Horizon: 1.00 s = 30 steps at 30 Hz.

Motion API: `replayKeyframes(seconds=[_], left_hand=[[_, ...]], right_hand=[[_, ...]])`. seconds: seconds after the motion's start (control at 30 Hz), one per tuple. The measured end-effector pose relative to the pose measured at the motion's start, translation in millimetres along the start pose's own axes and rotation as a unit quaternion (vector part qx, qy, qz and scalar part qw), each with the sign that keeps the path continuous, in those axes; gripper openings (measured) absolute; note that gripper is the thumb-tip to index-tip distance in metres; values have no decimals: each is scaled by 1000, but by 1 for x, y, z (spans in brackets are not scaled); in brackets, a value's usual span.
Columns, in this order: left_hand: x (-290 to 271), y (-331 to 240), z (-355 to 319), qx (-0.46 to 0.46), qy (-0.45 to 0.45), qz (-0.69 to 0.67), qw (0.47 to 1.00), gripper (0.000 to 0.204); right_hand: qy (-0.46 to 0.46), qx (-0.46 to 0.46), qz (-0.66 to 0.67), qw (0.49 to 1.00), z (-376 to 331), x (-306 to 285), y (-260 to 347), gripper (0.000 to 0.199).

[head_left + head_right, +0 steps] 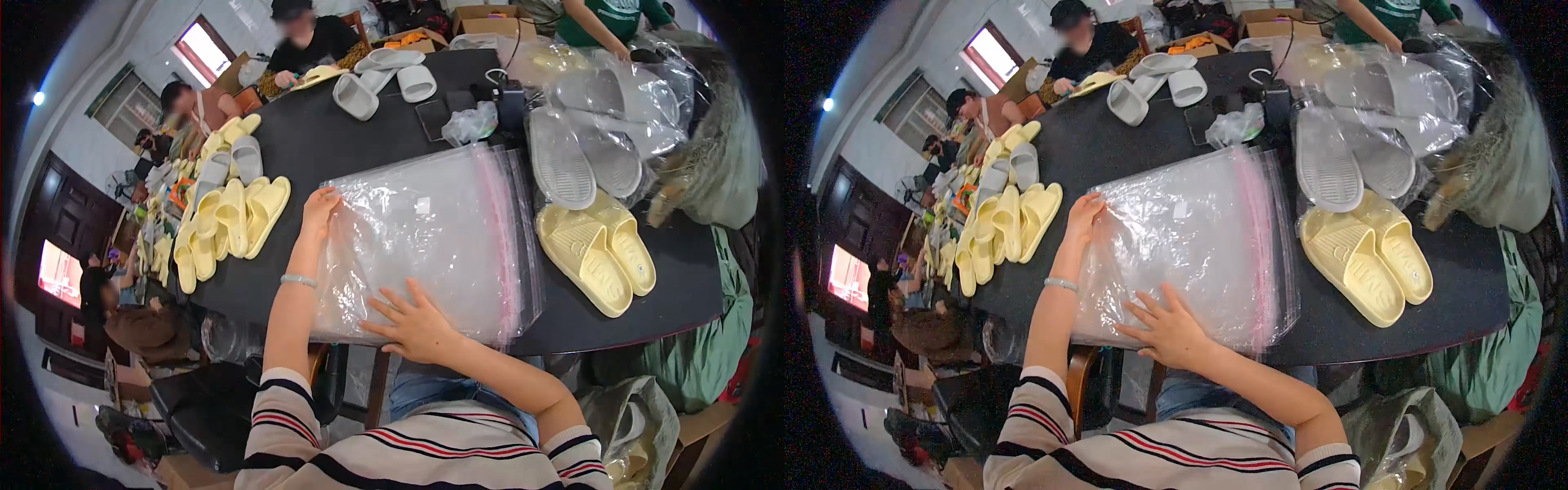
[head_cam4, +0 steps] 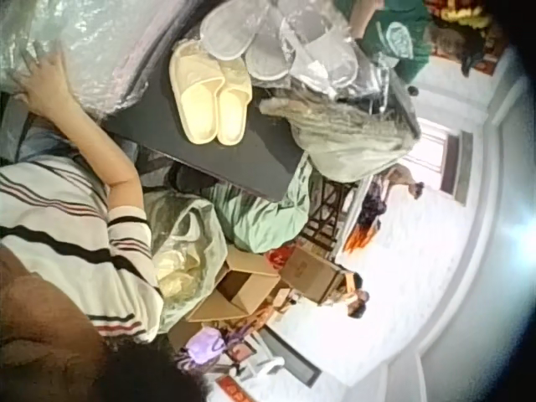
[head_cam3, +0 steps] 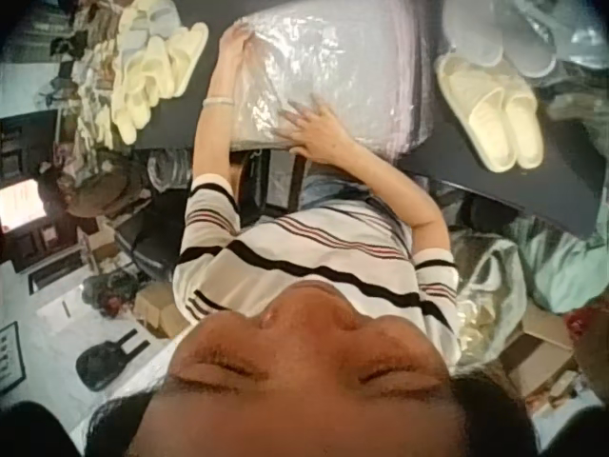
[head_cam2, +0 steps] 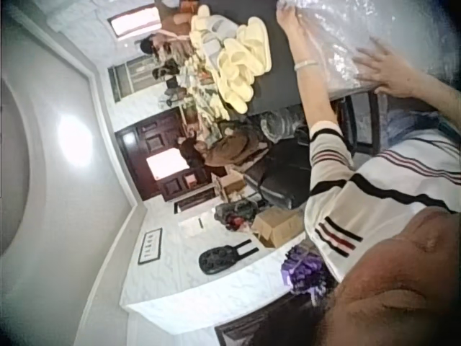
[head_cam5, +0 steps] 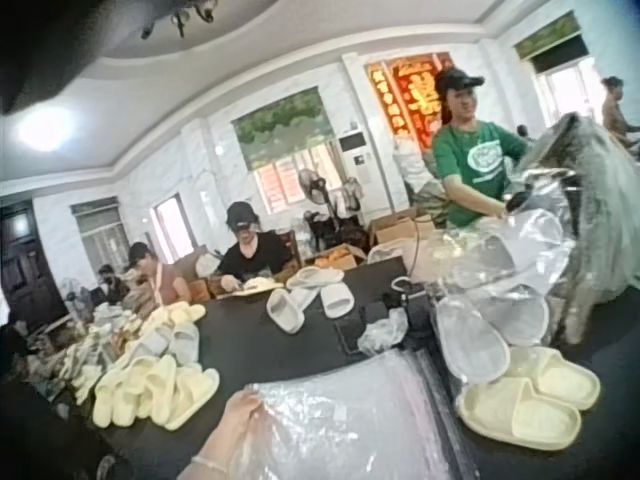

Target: The person repeatedly picks up pairs of yellow and black plastic slippers, places them into clear plastic bags, and sets the packaged pairs aside on the table. The process is repeated continuously with multiple pairs of slippers.

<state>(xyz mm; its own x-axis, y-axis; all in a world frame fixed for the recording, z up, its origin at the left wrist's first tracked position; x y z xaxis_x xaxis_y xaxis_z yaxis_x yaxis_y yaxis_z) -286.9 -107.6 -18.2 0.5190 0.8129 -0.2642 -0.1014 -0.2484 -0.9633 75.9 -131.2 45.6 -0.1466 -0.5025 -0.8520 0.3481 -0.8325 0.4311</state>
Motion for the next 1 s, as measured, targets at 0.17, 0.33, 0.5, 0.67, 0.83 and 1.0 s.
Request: replayKeyframes(seconds=[0.17,0.33,0.5,0.67,0.83,1.0], left_hand=[[1,-35,-17,47,-1,104,993,42],[-19,-73,-82,150,-69,289,943,61],[-42,-32,-156,91,30,305,948,52],[-35,-39,-236,32,20,237,971,45],[-38,-39,-251,61,-67,190,978,48],[-45,-43,-253,82,-94,182,975,44]], right_hand=[[4,3,0,1000,-1,5,-3,60],[-9,4,6,1000,0,5,-2,64],[-20,13,8,1000,2,-1,-4,74],[-10,20,1,1000,2,-1,-3,76],[-6,22,1,1000,2,0,-4,77],[2,43,-22,999,-1,-1,-5,77]])
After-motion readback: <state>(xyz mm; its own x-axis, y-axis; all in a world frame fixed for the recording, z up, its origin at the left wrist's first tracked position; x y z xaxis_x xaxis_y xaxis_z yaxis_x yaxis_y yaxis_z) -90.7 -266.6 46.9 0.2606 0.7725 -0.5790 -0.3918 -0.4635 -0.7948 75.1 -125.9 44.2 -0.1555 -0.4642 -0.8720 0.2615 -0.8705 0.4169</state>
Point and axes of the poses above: each hand's wrist, its own z-axis towards the middle knuckle, its own x-axis out of the palm, y = z × x, the point moved 10 cm from there along z, towards the middle knuckle, and after that the axes turned 13 degrees about z, right-handed, at the moved point
